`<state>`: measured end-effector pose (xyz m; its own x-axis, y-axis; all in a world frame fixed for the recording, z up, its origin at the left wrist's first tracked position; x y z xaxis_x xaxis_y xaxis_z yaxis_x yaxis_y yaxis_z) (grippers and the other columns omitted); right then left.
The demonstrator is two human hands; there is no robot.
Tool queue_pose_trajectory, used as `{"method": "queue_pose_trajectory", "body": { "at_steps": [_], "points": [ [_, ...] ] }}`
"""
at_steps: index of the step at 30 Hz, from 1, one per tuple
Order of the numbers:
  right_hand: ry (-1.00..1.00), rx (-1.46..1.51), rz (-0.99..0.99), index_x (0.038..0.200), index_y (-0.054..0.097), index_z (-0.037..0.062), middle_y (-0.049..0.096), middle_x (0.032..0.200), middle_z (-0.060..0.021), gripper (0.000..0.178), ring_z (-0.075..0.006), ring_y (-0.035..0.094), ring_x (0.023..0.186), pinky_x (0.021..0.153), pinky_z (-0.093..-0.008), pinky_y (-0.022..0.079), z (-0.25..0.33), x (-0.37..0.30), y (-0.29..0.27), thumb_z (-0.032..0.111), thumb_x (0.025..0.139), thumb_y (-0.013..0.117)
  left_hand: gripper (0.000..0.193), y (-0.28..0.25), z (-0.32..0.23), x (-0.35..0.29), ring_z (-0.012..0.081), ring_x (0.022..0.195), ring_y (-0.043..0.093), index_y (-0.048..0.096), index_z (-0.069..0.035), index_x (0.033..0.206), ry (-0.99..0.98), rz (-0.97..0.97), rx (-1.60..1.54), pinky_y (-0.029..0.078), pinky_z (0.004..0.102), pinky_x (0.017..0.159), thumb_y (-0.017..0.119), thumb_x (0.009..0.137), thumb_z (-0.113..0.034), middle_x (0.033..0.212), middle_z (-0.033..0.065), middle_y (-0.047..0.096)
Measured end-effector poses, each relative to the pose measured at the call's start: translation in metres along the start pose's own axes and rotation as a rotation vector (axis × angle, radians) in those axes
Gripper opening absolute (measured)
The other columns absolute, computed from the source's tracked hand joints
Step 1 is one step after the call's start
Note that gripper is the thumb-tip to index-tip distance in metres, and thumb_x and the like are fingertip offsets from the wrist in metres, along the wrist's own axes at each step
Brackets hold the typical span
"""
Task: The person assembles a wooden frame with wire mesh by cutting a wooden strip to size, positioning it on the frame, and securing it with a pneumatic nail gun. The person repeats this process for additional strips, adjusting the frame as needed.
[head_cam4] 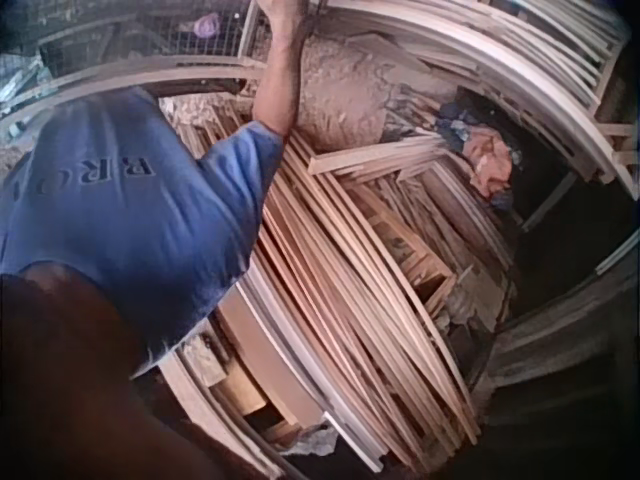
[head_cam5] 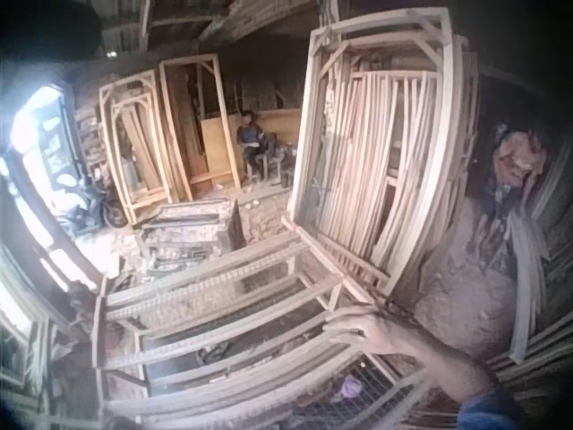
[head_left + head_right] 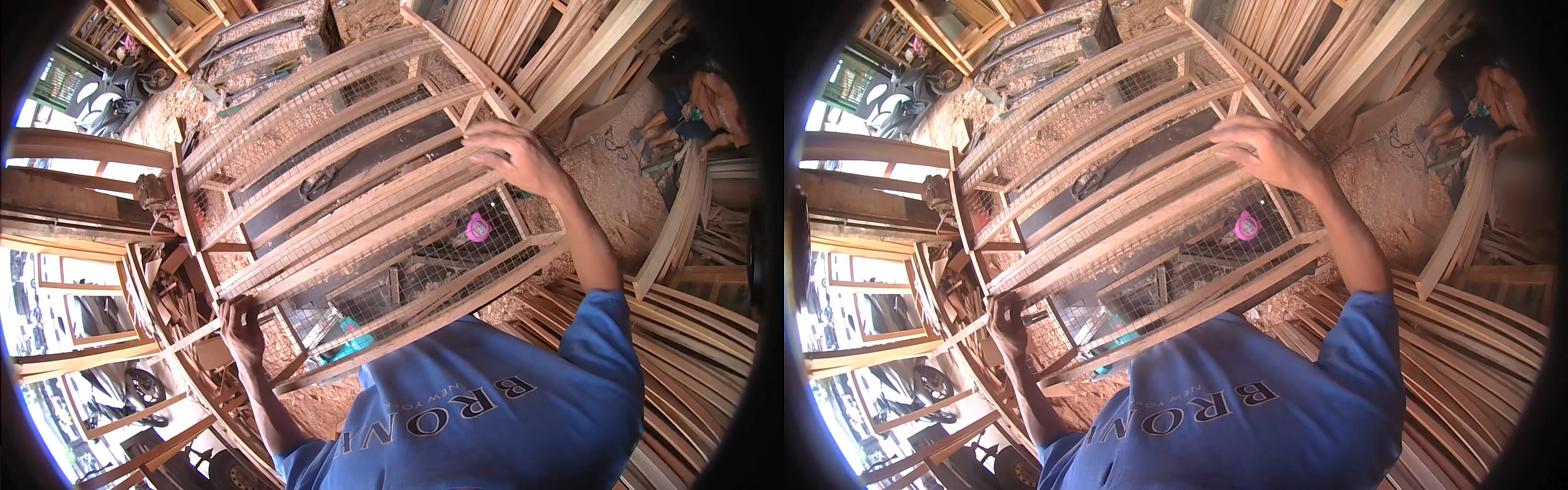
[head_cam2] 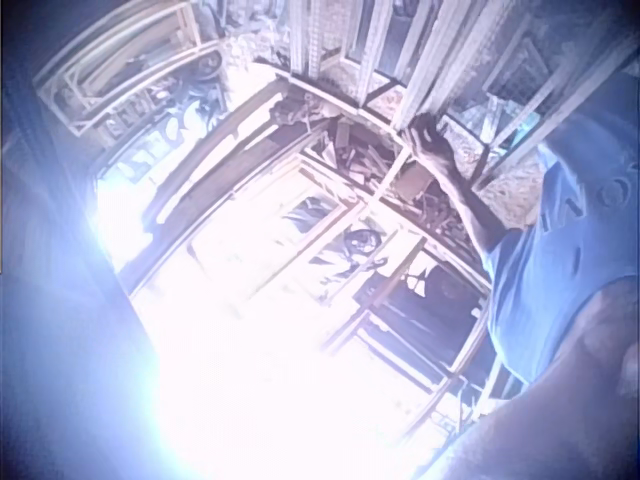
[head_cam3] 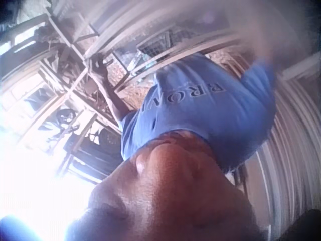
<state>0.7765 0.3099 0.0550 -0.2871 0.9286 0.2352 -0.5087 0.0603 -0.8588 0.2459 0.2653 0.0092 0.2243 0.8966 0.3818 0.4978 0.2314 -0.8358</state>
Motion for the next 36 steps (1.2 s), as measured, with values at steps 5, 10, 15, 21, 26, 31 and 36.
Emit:
{"method": "queue_pose_trajectory", "body": {
  "at_steps": [5,10,15,21,26,31,36],
  "points": [
    [-0.107,0.037,0.100,0.120,0.073,0.0096,0.067,0.130,-0.0115,0.034,-0.0270,0.063,0.122,0.106,-0.0424,0.051,0.014,0.030,0.016,0.030,0.094,0.070,0.011,-0.002,0.001,0.021,0.0289,0.093,0.066,0.072,-0.006,0.097,0.069,0.045,0.041,0.050,0.0408,0.086,0.073,0.085,-0.007,0.094,0.0091,0.071],
    [-0.088,0.017,0.295,0.116,0.074,0.0073,0.070,0.126,-0.0130,0.038,-0.0298,0.064,0.121,0.104,-0.0441,0.051,0.014,0.025,0.061,0.034,0.090,0.072,0.007,0.007,0.010,0.037,0.0292,0.091,0.066,0.070,-0.006,0.091,0.067,0.045,0.056,0.049,0.0414,0.088,0.072,0.085,-0.008,0.095,0.0081,0.072],
    [-0.215,0.033,0.051,0.107,0.075,0.0044,0.074,0.114,-0.0121,0.030,-0.0298,0.069,0.110,0.096,-0.0407,0.055,0.007,0.010,0.072,0.029,0.088,0.074,0.015,0.008,0.008,0.038,0.0300,0.093,0.066,0.072,-0.007,0.101,0.081,0.070,0.056,0.049,0.0413,0.089,0.071,0.085,-0.006,0.098,0.0088,0.072],
    [-0.375,-0.151,-0.052,0.102,0.074,0.0047,0.073,0.114,-0.0106,0.030,-0.0278,0.068,0.108,0.096,-0.0399,0.055,0.010,0.002,0.071,0.031,0.088,0.075,0.016,0.018,0.002,0.045,0.0334,0.088,0.062,0.070,-0.004,0.097,0.118,0.162,0.028,0.046,0.0448,0.085,0.071,0.081,-0.003,0.089,0.0131,0.066],
    [-0.390,-0.150,-0.040,0.100,0.074,0.0044,0.073,0.113,-0.0092,0.033,-0.0250,0.068,0.105,0.095,-0.0389,0.056,0.009,0.004,0.073,0.036,0.090,0.073,0.007,0.022,0.002,0.047,0.0336,0.087,0.062,0.067,-0.005,0.090,0.099,0.165,0.045,0.046,0.0446,0.083,0.069,0.084,-0.004,0.089,0.0131,0.066],
    [-0.389,-0.084,-0.052,0.109,0.075,0.0061,0.074,0.112,-0.0113,0.035,-0.0247,0.069,0.104,0.095,-0.0380,0.056,0.001,0.013,0.078,0.037,0.091,0.071,0.010,0.000,-0.007,0.052,0.0312,0.089,0.064,0.071,-0.006,0.098,0.199,0.054,0.203,0.048,0.0434,0.085,0.067,0.091,-0.011,0.095,0.0107,0.069],
    [-0.292,-0.013,0.047,0.112,0.075,0.0080,0.073,0.117,-0.0113,0.034,-0.0269,0.068,0.111,0.101,-0.0439,0.053,0.000,0.017,0.084,0.035,0.093,0.070,0.014,-0.006,-0.009,0.047,0.0288,0.088,0.063,0.072,-0.008,0.101,0.168,0.078,0.188,0.047,0.0419,0.083,0.071,0.087,-0.011,0.093,0.0097,0.069]
  ]
}}
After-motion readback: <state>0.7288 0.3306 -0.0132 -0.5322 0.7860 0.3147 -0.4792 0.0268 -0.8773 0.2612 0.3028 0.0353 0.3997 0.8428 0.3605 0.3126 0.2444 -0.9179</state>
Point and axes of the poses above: each hand's wrist, its own x-axis towards the middle knuckle, its own y-axis out of the palm, z = x × y, the point moved 5 cm from there along x, towards the middle knuckle
